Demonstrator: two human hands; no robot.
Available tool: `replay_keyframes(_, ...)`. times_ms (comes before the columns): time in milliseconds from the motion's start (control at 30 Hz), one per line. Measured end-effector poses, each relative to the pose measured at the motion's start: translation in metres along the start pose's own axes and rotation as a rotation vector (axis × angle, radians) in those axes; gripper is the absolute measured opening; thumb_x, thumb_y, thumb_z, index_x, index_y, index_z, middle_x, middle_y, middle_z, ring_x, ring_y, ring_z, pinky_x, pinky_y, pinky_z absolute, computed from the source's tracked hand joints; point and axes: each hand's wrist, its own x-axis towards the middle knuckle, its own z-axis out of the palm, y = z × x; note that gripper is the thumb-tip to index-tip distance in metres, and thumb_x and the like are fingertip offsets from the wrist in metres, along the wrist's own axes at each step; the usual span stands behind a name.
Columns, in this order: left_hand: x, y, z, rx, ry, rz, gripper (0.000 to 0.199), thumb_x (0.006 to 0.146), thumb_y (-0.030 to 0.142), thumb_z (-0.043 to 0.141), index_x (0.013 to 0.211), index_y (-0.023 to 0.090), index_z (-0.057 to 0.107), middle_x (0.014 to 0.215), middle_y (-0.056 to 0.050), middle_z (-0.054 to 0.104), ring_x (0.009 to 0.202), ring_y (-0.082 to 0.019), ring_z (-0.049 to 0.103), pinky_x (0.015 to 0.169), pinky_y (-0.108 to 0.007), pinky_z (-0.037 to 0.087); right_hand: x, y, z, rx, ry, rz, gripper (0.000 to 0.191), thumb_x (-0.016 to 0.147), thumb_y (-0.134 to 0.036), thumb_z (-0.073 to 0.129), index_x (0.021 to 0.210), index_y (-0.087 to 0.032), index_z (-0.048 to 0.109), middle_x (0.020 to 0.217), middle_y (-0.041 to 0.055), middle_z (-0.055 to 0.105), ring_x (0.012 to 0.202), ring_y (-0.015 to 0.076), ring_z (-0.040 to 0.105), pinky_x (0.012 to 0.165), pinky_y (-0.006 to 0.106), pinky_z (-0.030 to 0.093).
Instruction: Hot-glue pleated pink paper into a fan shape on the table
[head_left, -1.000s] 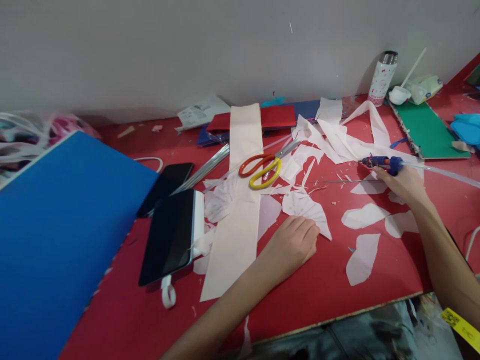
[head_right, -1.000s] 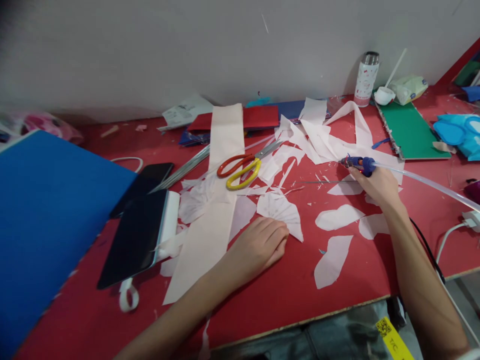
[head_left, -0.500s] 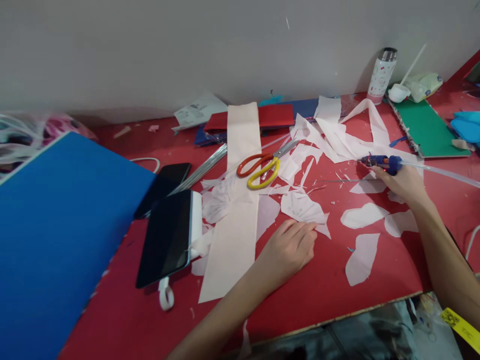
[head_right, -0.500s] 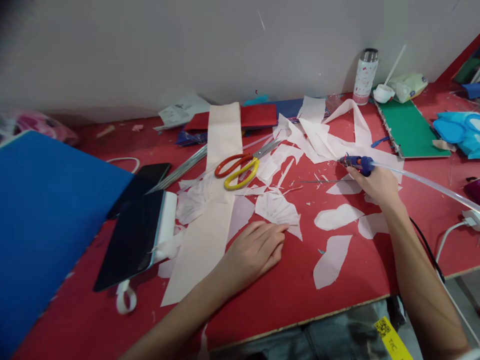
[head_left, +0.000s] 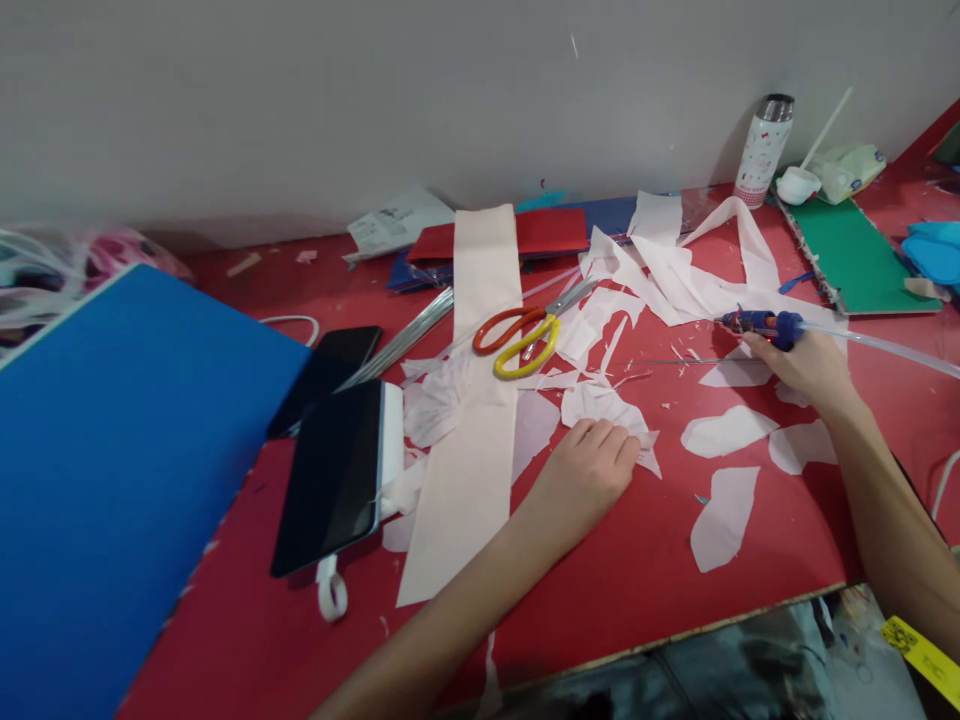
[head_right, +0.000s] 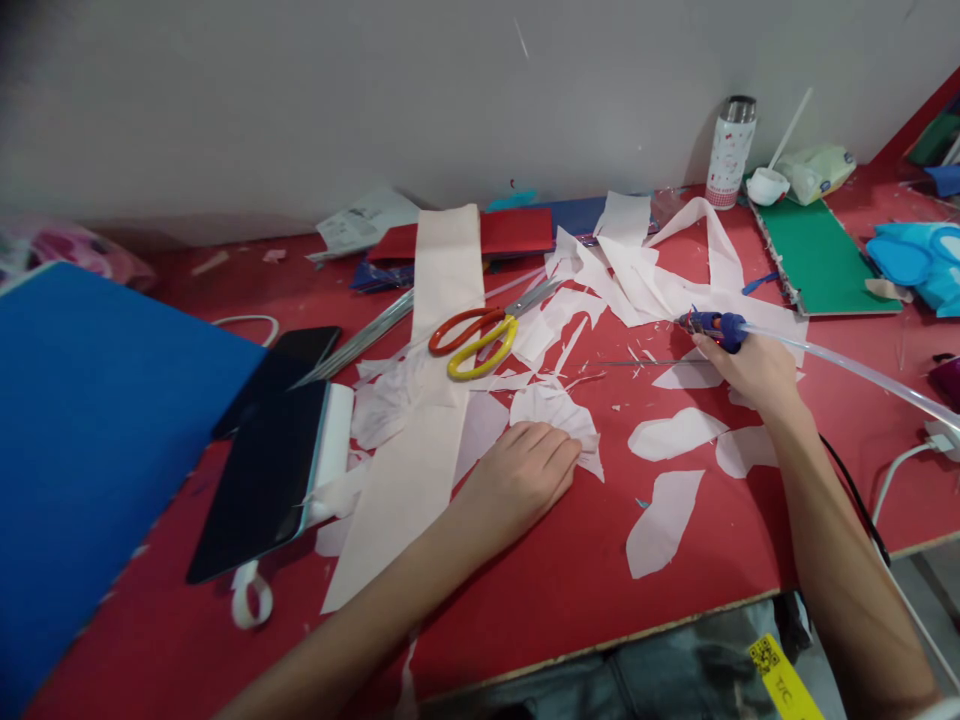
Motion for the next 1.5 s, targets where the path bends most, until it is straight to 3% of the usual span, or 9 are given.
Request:
replay_keyframes(433, 0.001, 0.0, -0.001, -0.076, -0.126, -0.082, 0.021, 0.088, 0.013, 0.043, 0.072, 0.016, 0.055, 0.066, -0.004, 0.055, 0.066, -0.019, 0.051, 0.06, -0.031, 0.037, -0.003, -0.002, -0.001, -0.003, 0.032, -0.029, 0.06, 0.073, -0.071, 0.044, 0.095, -0.019, 0.066, 0.084, 0.0134, 0.069, 0.085, 0.0314, 0.064, 0.061, 0.034, 0.044)
replay_keyframes(833, 0.001, 0.002, 0.001, -0.142, -0.128, -0.159, 0.021, 0.089, 0.015, 0.041, 0.073, 0.015, 0.055, 0.067, -0.004, 0.056, 0.067, -0.019, 0.05, 0.062, -0.032, 0.036, -0.001, -0.001, -0.001, 0.0, 0.032, -0.024, 0.06, 0.073, -0.071, 0.045, 0.095, -0.019, 0.066, 0.09, 0.0147, 0.069, 0.088, 0.0328, 0.063, 0.06, 0.034, 0.043)
replay_keyframes(1133, 0.001, 0.004, 0.002, -0.161, -0.111, -0.189, 0.022, 0.09, 0.016, 0.041, 0.073, 0.015, 0.055, 0.067, -0.004, 0.056, 0.069, -0.02, 0.05, 0.063, -0.032, 0.036, -0.003, -0.002, -0.002, -0.004, 0.042, -0.052, 0.056, 0.075, -0.069, 0.045, 0.093, -0.02, 0.066, 0.082, 0.0128, 0.069, 0.087, 0.0318, 0.064, 0.063, 0.034, 0.044)
replay_keyframes(1500, -0.008, -0.01, -0.006, -0.265, -0.094, -0.233, 0.023, 0.086, 0.009, 0.038, 0.078, 0.016, 0.059, 0.071, -0.004, 0.059, 0.069, -0.018, 0.05, 0.065, -0.031, 0.038, -0.003, -0.001, -0.001, 0.042, 0.037, -0.065, 0.055, 0.075, -0.067, 0.047, 0.094, -0.019, 0.066, 0.08, 0.0125, 0.069, 0.084, 0.0306, 0.064, 0.062, 0.034, 0.043)
